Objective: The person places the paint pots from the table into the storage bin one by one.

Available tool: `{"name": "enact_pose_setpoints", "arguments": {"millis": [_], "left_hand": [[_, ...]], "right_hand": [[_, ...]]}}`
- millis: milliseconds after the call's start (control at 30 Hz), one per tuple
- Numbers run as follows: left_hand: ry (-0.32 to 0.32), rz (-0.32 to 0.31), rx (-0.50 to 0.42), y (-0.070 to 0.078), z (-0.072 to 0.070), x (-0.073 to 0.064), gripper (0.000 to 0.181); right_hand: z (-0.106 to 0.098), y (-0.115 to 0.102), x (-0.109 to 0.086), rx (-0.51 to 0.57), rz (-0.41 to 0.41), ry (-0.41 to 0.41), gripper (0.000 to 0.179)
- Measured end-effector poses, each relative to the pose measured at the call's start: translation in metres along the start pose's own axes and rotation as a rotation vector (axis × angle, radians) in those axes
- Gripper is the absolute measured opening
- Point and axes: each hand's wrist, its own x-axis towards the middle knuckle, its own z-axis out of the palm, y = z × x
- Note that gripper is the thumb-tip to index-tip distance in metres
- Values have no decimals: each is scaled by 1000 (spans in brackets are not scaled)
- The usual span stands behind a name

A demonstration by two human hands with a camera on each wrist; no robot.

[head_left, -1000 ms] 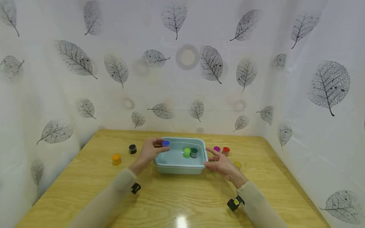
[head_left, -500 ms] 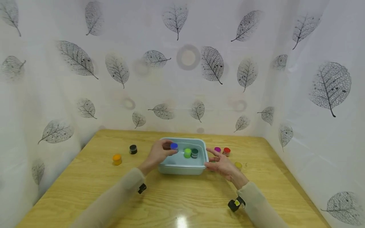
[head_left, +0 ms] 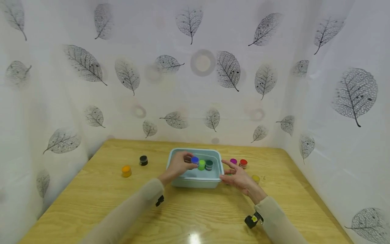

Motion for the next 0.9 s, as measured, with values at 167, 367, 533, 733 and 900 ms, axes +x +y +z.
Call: {"name": "enact_pose_setpoints", "arguments": {"millis": [167, 367, 533, 733, 900], "left_hand": [[-43, -2, -6, -1, 8, 4, 36], [-69, -19, -40, 0, 14, 10, 38], [-65, -55, -30, 3, 21, 12, 40], [-60, -83, 10, 7, 29, 15, 39], [-86, -76, 10, 6, 33, 17, 37]], "right_hand": [[-1, 1, -1, -6, 5, -12, 81], [0, 1, 0, -2, -11, -16, 80], [-2, 1, -1, -6, -9, -17, 80], [-3, 0, 0, -6, -9, -13, 79], [-1, 0, -1, -5, -6, -14, 79]]}}
